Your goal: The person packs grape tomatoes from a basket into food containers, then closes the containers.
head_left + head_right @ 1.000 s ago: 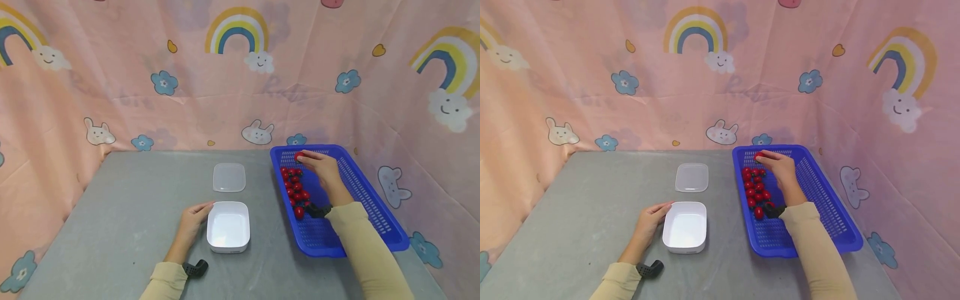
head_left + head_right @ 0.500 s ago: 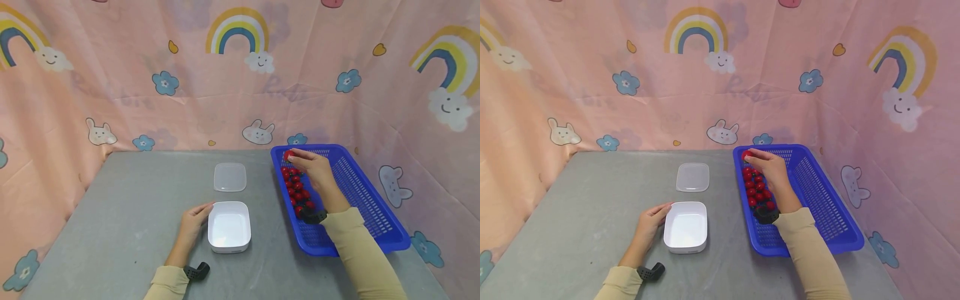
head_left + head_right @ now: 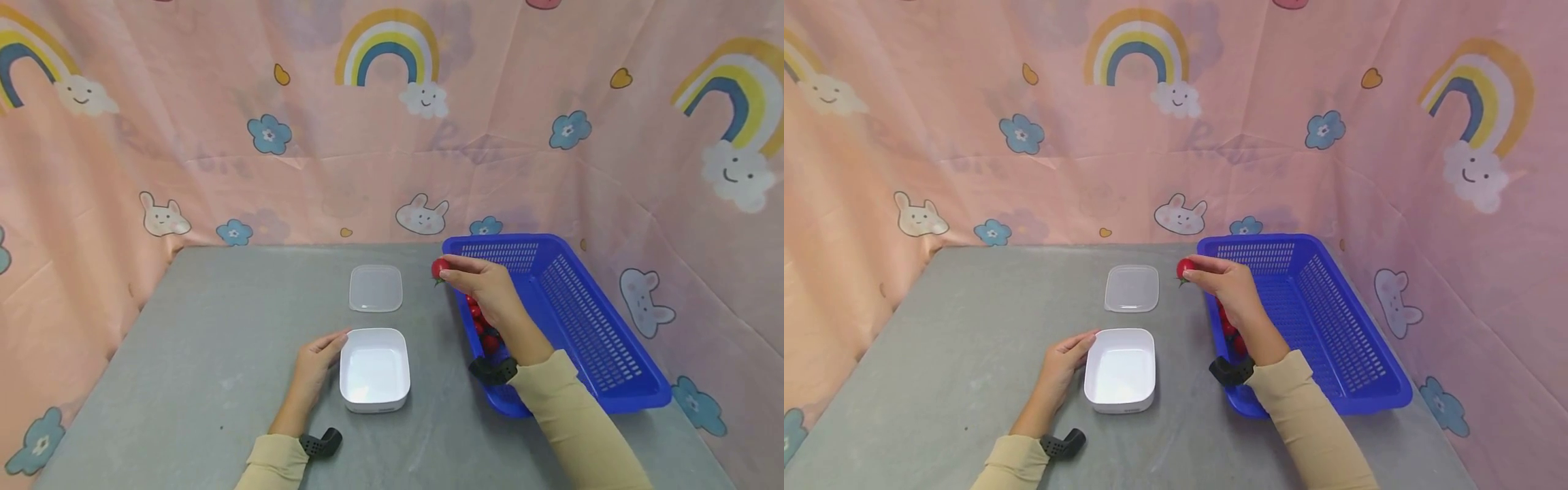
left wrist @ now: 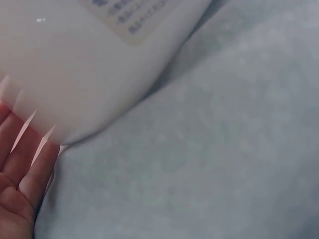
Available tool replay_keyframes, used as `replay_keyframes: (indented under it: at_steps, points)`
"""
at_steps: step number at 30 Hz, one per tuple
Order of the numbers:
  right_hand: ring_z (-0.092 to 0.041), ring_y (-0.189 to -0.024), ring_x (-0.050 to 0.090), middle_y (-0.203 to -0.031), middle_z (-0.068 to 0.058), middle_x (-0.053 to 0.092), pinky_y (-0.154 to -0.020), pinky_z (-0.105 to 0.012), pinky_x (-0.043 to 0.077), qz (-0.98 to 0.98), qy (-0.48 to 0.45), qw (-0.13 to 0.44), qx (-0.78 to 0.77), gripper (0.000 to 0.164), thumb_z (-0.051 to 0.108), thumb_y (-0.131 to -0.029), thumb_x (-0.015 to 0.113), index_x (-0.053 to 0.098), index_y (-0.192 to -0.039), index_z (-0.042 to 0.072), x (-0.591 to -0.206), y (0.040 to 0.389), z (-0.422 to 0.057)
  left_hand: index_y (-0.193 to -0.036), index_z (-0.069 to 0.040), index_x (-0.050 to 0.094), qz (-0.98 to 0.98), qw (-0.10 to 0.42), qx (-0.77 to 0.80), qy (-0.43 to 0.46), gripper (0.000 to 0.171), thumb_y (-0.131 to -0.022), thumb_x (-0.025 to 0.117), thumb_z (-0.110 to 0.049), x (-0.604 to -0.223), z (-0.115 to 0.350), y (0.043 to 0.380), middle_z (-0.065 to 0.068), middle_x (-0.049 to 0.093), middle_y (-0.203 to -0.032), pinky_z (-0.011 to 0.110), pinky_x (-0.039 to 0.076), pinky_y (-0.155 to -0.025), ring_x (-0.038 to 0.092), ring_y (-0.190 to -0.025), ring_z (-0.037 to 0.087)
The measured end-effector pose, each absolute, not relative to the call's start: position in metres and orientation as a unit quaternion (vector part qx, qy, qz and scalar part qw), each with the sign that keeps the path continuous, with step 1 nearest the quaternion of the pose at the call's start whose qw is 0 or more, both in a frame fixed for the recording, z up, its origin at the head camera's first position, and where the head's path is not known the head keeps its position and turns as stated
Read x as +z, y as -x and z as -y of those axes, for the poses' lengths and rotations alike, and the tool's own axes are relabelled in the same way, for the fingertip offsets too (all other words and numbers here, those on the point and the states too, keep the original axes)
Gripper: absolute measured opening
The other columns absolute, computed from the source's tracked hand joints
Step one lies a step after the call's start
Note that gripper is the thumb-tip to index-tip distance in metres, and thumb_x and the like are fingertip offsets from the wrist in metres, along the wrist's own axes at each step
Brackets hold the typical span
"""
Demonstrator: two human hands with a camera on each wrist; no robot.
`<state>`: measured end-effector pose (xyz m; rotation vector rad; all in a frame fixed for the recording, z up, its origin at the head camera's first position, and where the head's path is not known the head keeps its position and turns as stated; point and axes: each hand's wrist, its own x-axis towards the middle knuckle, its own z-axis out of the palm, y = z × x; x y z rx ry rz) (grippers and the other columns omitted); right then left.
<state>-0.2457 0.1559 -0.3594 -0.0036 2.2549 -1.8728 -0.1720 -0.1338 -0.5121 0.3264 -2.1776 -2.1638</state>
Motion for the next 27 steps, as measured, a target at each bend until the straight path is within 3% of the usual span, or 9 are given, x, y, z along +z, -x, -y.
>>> replay_keyframes:
  at_steps: [4, 10, 13, 19, 27]
  points:
    - [-0.013, -0.114, 0.063, -0.138, -0.009, 0.062, -0.104, -0.030, 0.049, -0.765, 0.006, 0.104, -0.636, 0.047, 0.026, -0.092, 0.072, 0.062, -0.135, 0.011, -0.359, 0.237, -0.144, -0.114, 0.003, 0.072, 0.703, 0.029, -0.702, -0.106, 0.031, -0.094, 0.068, -0.021, -0.511, 0.134, 0.172, 0.013, 0.073, -0.117, 0.018, 0.055, -0.083, 0.067, -0.098, 0.003]
    - [-0.004, -0.101, 0.066, -0.110, 0.007, 0.075, -0.091, -0.020, 0.052, -0.749, 0.015, 0.102, -0.654, 0.045, 0.020, -0.091, 0.073, 0.064, -0.131, 0.005, -0.362, 0.229, -0.131, -0.113, 0.002, 0.073, 0.706, 0.031, -0.699, -0.106, 0.031, -0.093, 0.069, -0.022, -0.511, 0.133, 0.172, 0.012, 0.074, -0.116, 0.017, 0.054, -0.083, 0.067, -0.097, 0.001]
    - [-0.003, -0.099, 0.066, -0.102, 0.012, 0.076, -0.094, -0.023, 0.052, -0.745, 0.025, 0.110, -0.657, 0.045, 0.019, -0.090, 0.073, 0.064, -0.131, 0.003, -0.366, 0.226, -0.125, -0.113, 0.003, 0.073, 0.705, 0.035, -0.701, -0.107, 0.031, -0.093, 0.069, -0.021, -0.511, 0.132, 0.171, 0.011, 0.074, -0.114, 0.017, 0.054, -0.082, 0.066, -0.096, 0.000]
    - [-0.014, -0.112, 0.064, -0.114, -0.001, 0.076, -0.102, -0.039, 0.049, -0.758, 0.026, 0.115, -0.642, 0.043, 0.020, -0.088, 0.076, 0.068, -0.128, 0.008, -0.368, 0.216, -0.114, -0.113, 0.005, 0.072, 0.699, 0.042, -0.706, -0.106, 0.031, -0.093, 0.069, -0.019, -0.511, 0.131, 0.169, 0.010, 0.075, -0.112, 0.017, 0.054, -0.082, 0.067, -0.094, -0.001]
    - [-0.025, -0.121, 0.063, -0.122, -0.009, 0.072, -0.103, -0.045, 0.050, -0.762, 0.039, 0.100, -0.638, 0.042, 0.018, -0.084, 0.080, 0.071, -0.123, 0.010, -0.365, 0.197, -0.094, -0.115, 0.006, 0.071, 0.694, 0.037, -0.711, -0.110, 0.032, -0.093, 0.070, -0.018, -0.512, 0.132, 0.171, 0.013, 0.074, -0.115, 0.016, 0.053, -0.082, 0.066, -0.094, -0.003]
